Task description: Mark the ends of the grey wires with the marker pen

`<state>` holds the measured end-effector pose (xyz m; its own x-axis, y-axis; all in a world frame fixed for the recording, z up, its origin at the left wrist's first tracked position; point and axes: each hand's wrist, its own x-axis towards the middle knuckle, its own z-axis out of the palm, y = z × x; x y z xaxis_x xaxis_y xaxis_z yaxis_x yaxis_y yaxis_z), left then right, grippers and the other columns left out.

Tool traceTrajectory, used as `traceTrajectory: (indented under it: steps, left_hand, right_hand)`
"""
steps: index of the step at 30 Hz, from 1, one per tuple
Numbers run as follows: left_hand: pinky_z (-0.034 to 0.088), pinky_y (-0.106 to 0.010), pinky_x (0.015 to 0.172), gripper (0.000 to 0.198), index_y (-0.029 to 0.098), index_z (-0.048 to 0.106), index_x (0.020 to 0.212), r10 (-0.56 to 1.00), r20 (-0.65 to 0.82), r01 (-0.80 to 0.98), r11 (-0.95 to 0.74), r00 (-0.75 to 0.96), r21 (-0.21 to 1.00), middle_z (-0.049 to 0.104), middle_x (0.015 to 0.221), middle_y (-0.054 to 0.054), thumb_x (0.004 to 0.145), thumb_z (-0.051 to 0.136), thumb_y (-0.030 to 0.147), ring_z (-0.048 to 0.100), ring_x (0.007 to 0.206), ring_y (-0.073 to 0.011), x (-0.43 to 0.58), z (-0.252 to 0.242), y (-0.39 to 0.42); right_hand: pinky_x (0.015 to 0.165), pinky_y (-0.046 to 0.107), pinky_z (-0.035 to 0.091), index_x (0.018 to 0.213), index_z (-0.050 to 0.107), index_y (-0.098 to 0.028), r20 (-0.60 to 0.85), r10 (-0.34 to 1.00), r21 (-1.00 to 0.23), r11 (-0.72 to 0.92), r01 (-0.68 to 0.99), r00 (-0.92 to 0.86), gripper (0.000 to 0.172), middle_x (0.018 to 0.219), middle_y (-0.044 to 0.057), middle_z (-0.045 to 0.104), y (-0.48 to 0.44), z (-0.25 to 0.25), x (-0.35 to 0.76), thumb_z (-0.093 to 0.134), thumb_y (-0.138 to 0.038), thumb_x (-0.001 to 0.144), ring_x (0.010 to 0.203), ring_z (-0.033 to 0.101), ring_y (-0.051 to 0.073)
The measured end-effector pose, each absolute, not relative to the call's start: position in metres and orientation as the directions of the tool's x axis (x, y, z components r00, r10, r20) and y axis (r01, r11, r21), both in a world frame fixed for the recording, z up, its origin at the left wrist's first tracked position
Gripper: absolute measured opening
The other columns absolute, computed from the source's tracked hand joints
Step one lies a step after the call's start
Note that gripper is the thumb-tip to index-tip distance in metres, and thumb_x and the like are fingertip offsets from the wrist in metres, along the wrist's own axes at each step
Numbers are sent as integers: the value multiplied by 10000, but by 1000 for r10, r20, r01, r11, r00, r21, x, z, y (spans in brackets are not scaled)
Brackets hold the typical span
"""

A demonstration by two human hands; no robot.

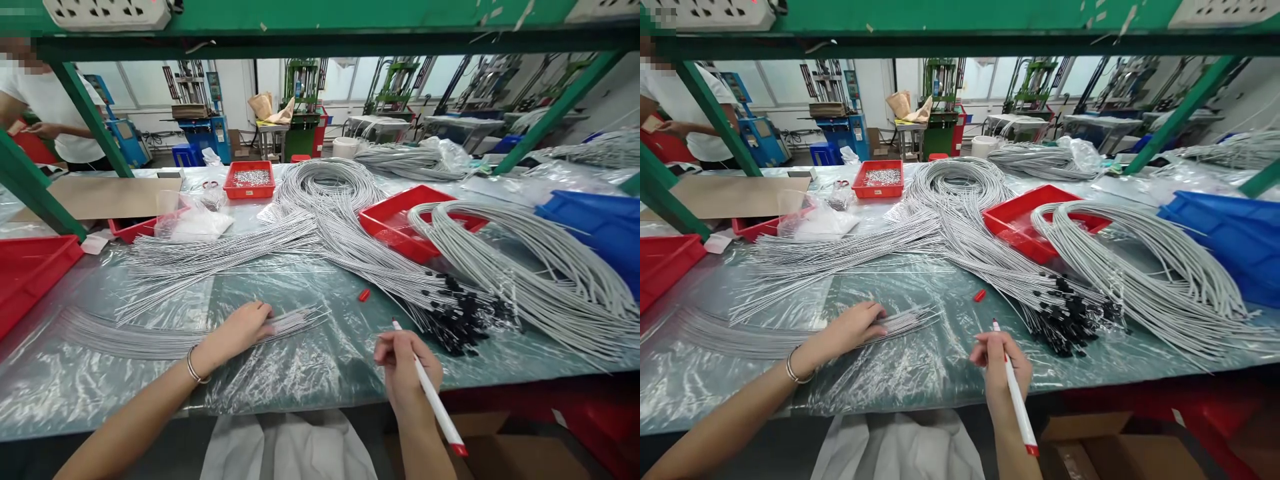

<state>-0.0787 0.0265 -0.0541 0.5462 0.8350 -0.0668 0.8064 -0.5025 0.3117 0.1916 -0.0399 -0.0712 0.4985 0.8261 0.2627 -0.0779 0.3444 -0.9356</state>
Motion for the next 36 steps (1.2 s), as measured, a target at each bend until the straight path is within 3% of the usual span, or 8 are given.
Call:
traceTrajectory:
  steps: [2, 5, 9, 14, 17, 21, 30, 36]
  left_hand:
    - [363, -267, 638, 166, 179, 547, 851, 831, -81, 799, -496, 550, 341, 585, 838, -41, 899, 485, 326, 546, 763, -191, -79, -52, 26]
    - [319, -262, 599, 276, 175, 528, 731, 839, -91, 798, -470, 537, 378, 570, 719, -34, 930, 401, 317, 533, 680, -178, -78, -41, 24]
    - [304, -262, 575, 390, 172, 531, 796, 859, -102, 796, -413, 502, 443, 543, 658, -31, 968, 244, 372, 519, 613, -173, -78, -28, 26]
    - [352, -253, 640, 420, 183, 551, 891, 850, -124, 723, -350, 513, 596, 586, 790, -31, 968, 213, 419, 535, 712, -170, -75, -8, 24]
    - [341, -241, 622, 420, 180, 576, 878, 806, -155, 640, -319, 571, 699, 544, 734, -8, 957, 258, 442, 484, 650, -147, -70, 4, 17]
    - [309, -225, 571, 414, 189, 581, 872, 724, -233, 618, -323, 650, 717, 440, 622, 27, 956, 271, 450, 418, 564, -124, -61, 15, 5]
    - [307, -226, 595, 352, 188, 539, 790, 679, -185, 567, -397, 711, 721, 476, 639, 20, 963, 291, 369, 426, 564, -126, -59, 21, -4]
    - [309, -239, 612, 357, 180, 526, 763, 680, -177, 573, -416, 712, 706, 447, 606, 19, 961, 286, 355, 414, 557, -127, -65, 20, -2]
  right_hand:
    - [381, 211, 358, 667, 619, -141, 259, 827, -941, 332, -62, 499, 331, 424, -12, 514, -40, -76, 196, 602, -449, 784, 386, 473, 110]
    - [380, 213, 354, 667, 619, -141, 242, 826, -951, 306, -44, 510, 339, 425, -10, 513, -40, -82, 199, 599, -459, 784, 391, 470, 114]
    - [393, 217, 361, 680, 619, -146, 204, 847, -966, 256, -41, 491, 336, 440, -7, 516, -43, -85, 198, 594, -462, 792, 411, 468, 116]
    - [414, 223, 378, 703, 618, -156, 146, 891, -984, 178, -33, 430, 320, 462, -5, 520, -47, -79, 187, 568, -451, 818, 435, 469, 119]
    - [439, 238, 418, 854, 655, -159, 165, 937, -985, 171, 10, 309, 290, 548, 20, 609, -46, -78, 179, 554, -430, 834, 444, 488, 118]
    - [459, 248, 449, 1121, 596, -172, 228, 958, -972, 234, -15, 173, 345, 737, 58, 689, -39, -77, 170, 529, -393, 864, 474, 524, 116]
    - [428, 244, 411, 783, 688, -180, 343, 871, -929, 370, -8, 352, 216, 508, 9, 592, -44, -47, 166, 583, -363, 829, 446, 519, 124]
    - [377, 221, 322, 687, 666, -169, 173, 979, -945, 194, -262, 104, 330, 353, -22, 488, -44, -46, 175, 592, -468, 805, 331, 405, 92]
